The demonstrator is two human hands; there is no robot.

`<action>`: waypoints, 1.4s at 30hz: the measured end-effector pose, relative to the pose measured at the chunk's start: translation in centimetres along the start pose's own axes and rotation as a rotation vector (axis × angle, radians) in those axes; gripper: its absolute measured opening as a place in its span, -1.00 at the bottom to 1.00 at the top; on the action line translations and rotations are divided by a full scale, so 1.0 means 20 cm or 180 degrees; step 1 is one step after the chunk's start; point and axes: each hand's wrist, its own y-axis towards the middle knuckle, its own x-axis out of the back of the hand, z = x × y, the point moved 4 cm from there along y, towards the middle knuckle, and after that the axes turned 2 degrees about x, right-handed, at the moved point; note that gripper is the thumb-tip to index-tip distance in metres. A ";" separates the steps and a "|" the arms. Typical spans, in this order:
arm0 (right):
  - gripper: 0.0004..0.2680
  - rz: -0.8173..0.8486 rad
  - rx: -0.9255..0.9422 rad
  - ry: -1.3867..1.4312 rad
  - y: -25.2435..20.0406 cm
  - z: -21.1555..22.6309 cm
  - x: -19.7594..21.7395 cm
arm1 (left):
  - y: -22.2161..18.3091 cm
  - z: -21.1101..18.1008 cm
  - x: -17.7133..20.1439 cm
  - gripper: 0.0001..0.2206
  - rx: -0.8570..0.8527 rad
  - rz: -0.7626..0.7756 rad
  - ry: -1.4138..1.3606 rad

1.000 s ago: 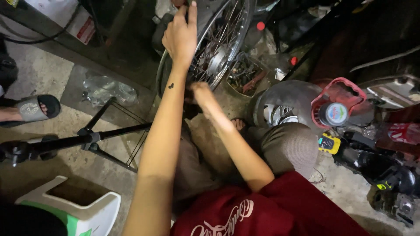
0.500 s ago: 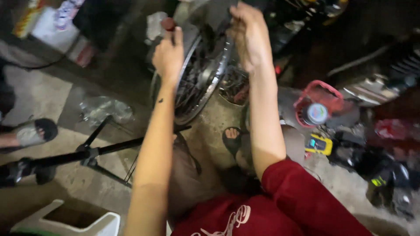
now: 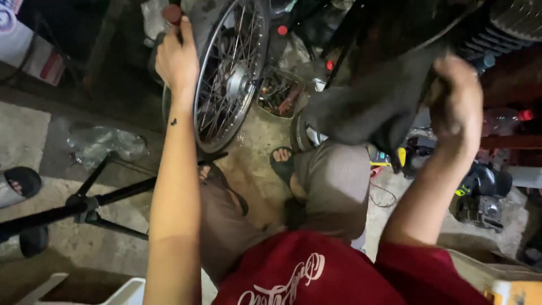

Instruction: Cleaning the spokes and hub of a motorcycle wheel using a rag and cleaning solution.

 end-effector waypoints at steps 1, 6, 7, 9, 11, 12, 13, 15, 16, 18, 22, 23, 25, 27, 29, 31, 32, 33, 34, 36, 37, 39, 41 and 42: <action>-0.88 -0.0366 -0.0251 -0.0224 0.02 -0.16 0.14 | 0.00 -0.01 0.01 -0.42 -0.0007 0.0008 -0.0038; -0.74 -0.0141 -0.0133 -0.2061 -0.05 -0.43 0.36 | -0.02 -0.02 0.03 -0.40 -0.0057 -0.0033 -0.0079; -0.73 -0.0179 -0.0147 -0.2210 -0.06 -0.45 0.38 | -0.02 -0.03 0.03 -0.42 -0.0134 -0.0060 -0.0123; -0.74 -0.0152 -0.0149 -0.2763 -0.03 -0.50 0.40 | -0.02 -0.02 0.02 -0.45 -0.0185 -0.0128 -0.0062; -0.74 -0.0151 -0.0174 -0.3301 -0.03 -0.52 0.40 | 0.01 0.03 -0.02 -0.47 -0.0269 -0.0172 -0.0007; -0.72 -0.0135 -0.0361 -0.3384 -0.03 -0.53 0.39 | 0.04 0.08 -0.06 -0.39 -0.0199 -0.0223 0.0228; -0.69 -0.0147 -0.0588 -0.3473 -0.06 -0.53 0.42 | 0.05 0.12 -0.12 -0.31 -0.0150 -0.0235 0.0448; -0.67 -0.0168 -0.0863 -0.3190 -0.11 -0.51 0.44 | 0.05 0.12 -0.08 -0.30 -0.0309 -0.0131 0.0352; -0.63 -0.0139 -0.1055 -0.2904 -0.14 -0.51 0.45 | 0.05 0.12 -0.07 -0.29 -0.0419 -0.0096 0.0267; -0.61 -0.0099 -0.1150 -0.3128 -0.19 -0.47 0.50 | 0.06 0.11 -0.05 -0.35 -0.0477 -0.0035 0.0245; -0.61 -0.0078 -0.1608 -0.3468 -0.26 -0.61 0.71 | 0.10 0.20 -0.09 -0.34 -0.0715 0.0043 0.0407; -0.61 -0.0086 -0.1640 -0.3467 -0.26 -0.67 0.76 | 0.10 0.21 -0.09 -0.34 -0.0723 0.0074 0.0407; -0.67 0.0139 -0.1518 -0.3402 -0.27 -0.77 0.84 | 0.12 0.22 -0.08 -0.36 -0.0794 -0.0060 0.0304; -0.68 0.0209 -0.1828 -0.3050 -0.28 -1.04 0.96 | 0.12 0.24 -0.09 -0.38 -0.0861 -0.0178 0.0425; -0.69 0.0276 -0.2112 -0.2685 -0.34 -1.49 1.15 | 0.12 0.24 -0.07 -0.40 -0.0933 -0.0310 0.0544; -0.62 0.0532 -0.2791 -0.2562 -0.34 -2.02 1.38 | 0.11 0.20 -0.02 -0.44 -0.1107 -0.0456 0.0389; -0.62 0.0523 -0.2810 -0.2552 -0.40 -2.17 1.37 | 0.13 0.24 -0.05 -0.44 -0.1116 -0.0437 0.0388; -0.64 0.0558 -0.3043 -0.2316 -0.47 -2.33 1.36 | 0.15 0.28 -0.08 -0.44 -0.1031 -0.0467 0.0457; -0.66 0.0592 -0.3271 -0.2075 -0.53 -2.50 1.35 | 0.17 0.33 -0.10 -0.44 -0.0947 -0.0496 0.0526; -0.65 0.0752 -0.3383 -0.2012 -0.68 -2.67 1.26 | 0.14 0.25 -0.05 -0.43 -0.1097 -0.0517 0.0438; -0.64 0.0911 -0.3493 -0.1950 -0.77 -2.76 1.21 | 0.12 0.21 -0.01 -0.42 -0.1245 -0.0536 0.0348; -0.67 0.0972 -0.3446 -0.1971 -0.87 -2.85 1.08 | 0.08 0.15 0.02 -0.48 -0.1435 -0.0391 0.0165; -0.69 0.1031 -0.3395 -0.1993 -0.94 -2.91 0.93 | 0.07 0.14 0.02 -0.53 -0.1621 -0.0244 -0.0024; -0.64 0.0941 -0.3191 -0.2115 -0.94 -2.91 0.85 | 0.09 0.17 0.01 -0.56 -0.1619 -0.0426 0.0032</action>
